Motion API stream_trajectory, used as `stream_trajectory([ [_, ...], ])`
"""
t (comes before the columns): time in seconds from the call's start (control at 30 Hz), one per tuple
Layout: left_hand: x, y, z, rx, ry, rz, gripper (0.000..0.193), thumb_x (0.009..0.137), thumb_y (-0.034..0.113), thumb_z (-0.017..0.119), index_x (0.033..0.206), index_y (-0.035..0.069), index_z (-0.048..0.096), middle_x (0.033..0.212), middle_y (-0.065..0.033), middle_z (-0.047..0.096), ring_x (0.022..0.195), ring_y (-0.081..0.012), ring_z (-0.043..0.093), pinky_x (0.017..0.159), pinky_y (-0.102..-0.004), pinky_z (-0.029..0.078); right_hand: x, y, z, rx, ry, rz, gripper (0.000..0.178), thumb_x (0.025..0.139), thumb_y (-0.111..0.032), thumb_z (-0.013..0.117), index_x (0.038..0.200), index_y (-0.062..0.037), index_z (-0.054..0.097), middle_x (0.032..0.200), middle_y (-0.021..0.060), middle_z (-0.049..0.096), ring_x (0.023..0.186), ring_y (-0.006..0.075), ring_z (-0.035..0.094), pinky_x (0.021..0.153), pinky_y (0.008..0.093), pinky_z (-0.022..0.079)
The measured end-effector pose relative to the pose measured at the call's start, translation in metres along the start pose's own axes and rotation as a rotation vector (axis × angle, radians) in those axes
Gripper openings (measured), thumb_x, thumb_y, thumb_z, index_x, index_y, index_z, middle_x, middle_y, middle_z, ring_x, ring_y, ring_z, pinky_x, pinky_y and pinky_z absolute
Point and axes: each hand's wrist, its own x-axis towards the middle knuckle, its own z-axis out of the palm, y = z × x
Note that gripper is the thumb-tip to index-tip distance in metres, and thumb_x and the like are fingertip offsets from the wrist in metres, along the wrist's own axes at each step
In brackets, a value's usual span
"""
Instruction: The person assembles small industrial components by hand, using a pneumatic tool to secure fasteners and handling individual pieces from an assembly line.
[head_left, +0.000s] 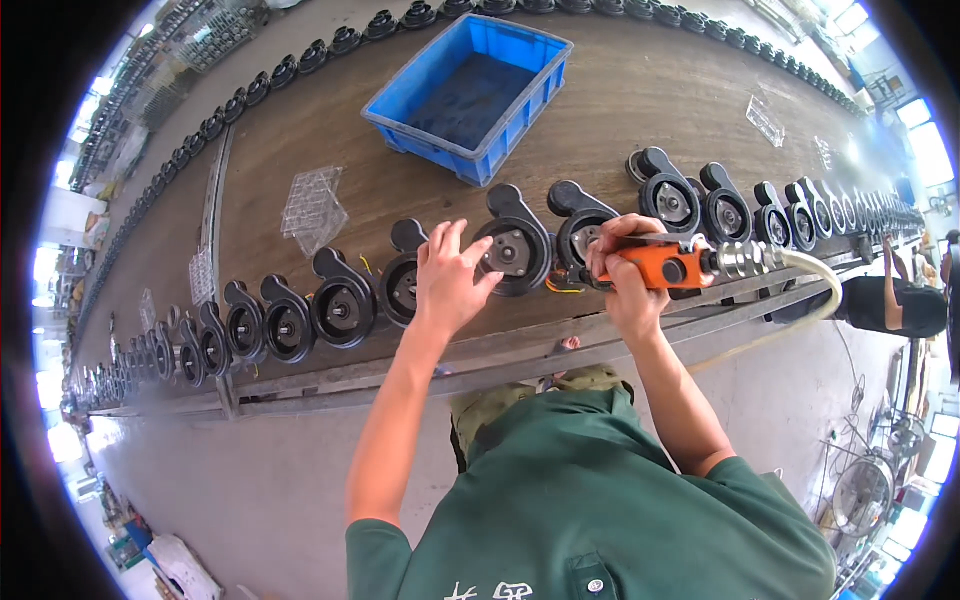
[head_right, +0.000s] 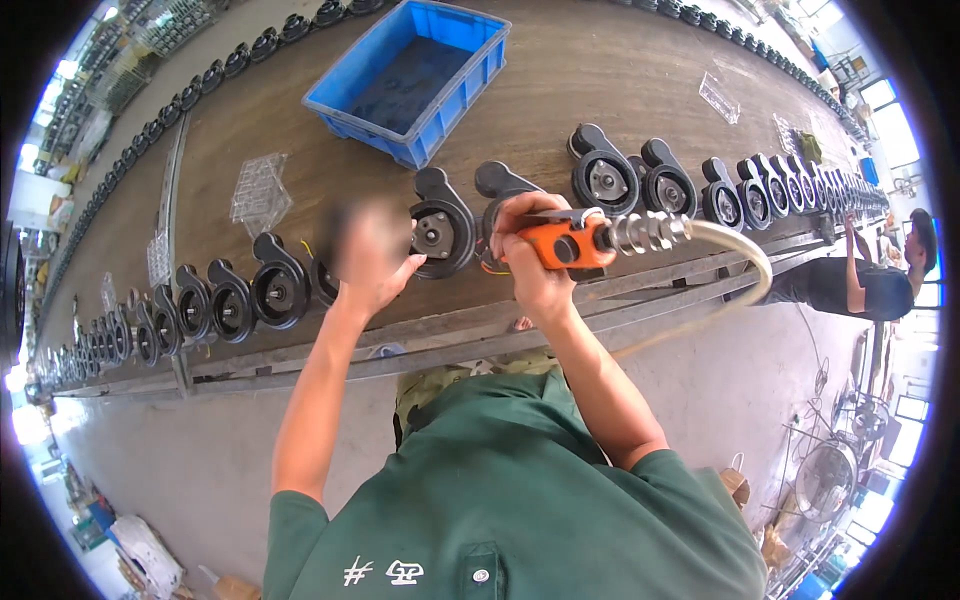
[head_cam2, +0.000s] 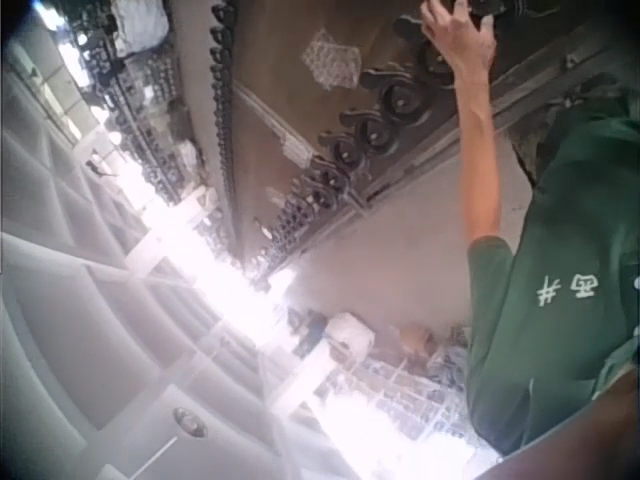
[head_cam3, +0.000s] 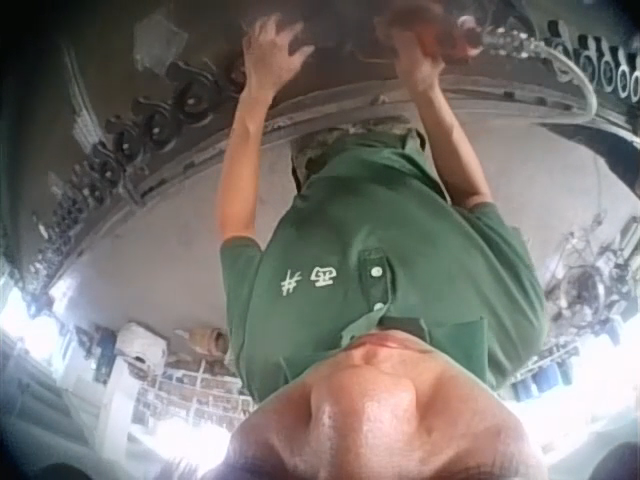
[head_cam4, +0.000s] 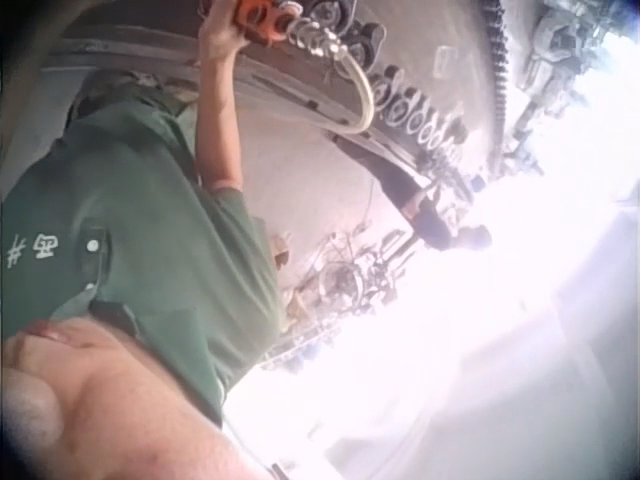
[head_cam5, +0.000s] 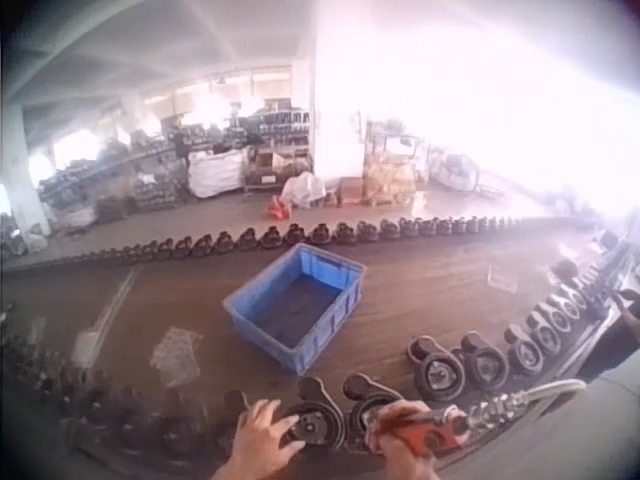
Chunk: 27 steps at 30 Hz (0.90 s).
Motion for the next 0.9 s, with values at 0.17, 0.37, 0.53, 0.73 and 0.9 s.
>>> stream_trajectory([
  [0.17, 0.025, 0.011, -0.004, 0.111, -0.177, -0.053, 0.062, 0.076, 0.041, 0.088, 0.134, 0.025, 0.074, 0.154, -0.0223, 0.051, 0.144, -0.0383, 0.043, 0.116, -0.0505, 0.038, 0.007, 0.0, -0.013, 0.072, -0.027, 0.055, 0.03, 0.085, 0.012, 0.056, 0.112, -0.0007, 0.059, 0.093, 0.0097, 0.064, 0.073, 0.0137, 0.063, 0.066, 0.0273, 0.053],
  [0.37, 0.035, 0.015, -0.008, 0.258, -0.093, 0.073, 0.066, 0.067, 0.053, 0.089, 0.127, 0.029, 0.078, 0.148, -0.0194, 0.059, 0.138, -0.0361, 0.051, 0.111, -0.0496, 0.041, 0.024, 0.02, 0.009, 0.031, 0.018, 0.108, 0.024, 0.082, 0.012, 0.061, 0.103, 0.0001, 0.066, 0.091, 0.0072, 0.069, 0.079, 0.0124, 0.067, 0.067, 0.0269, 0.055],
  [0.53, 0.038, 0.014, -0.008, 0.231, -0.115, 0.095, 0.066, 0.067, 0.053, 0.09, 0.127, 0.027, 0.079, 0.146, -0.0197, 0.062, 0.134, -0.0349, 0.055, 0.108, -0.0496, 0.044, 0.043, 0.048, 0.022, -0.022, 0.077, 0.085, 0.027, 0.078, 0.011, 0.061, 0.103, 0.0024, 0.066, 0.09, 0.0076, 0.07, 0.082, 0.0139, 0.068, 0.072, 0.0279, 0.056],
  [0.73, 0.044, 0.026, -0.012, 0.322, -0.255, 0.012, 0.063, 0.069, 0.053, 0.089, 0.123, 0.021, 0.08, 0.12, -0.0101, 0.072, 0.119, -0.0294, 0.063, 0.098, -0.0482, 0.048, 0.046, 0.076, 0.025, -0.105, 0.071, 0.11, 0.025, 0.077, 0.011, 0.061, 0.1, 0.0025, 0.067, 0.089, 0.0078, 0.07, 0.082, 0.0137, 0.068, 0.075, 0.0276, 0.056],
  [0.9, 0.044, 0.028, -0.001, 0.381, -0.279, -0.005, 0.05, 0.074, 0.048, 0.089, 0.113, 0.017, 0.08, 0.108, -0.0075, 0.071, 0.111, -0.0274, 0.067, 0.093, -0.0463, 0.051, 0.045, 0.082, 0.023, -0.144, 0.08, 0.108, 0.023, 0.077, 0.011, 0.061, 0.098, 0.0026, 0.067, 0.087, 0.007, 0.069, 0.076, 0.0124, 0.066, 0.069, 0.0265, 0.055],
])
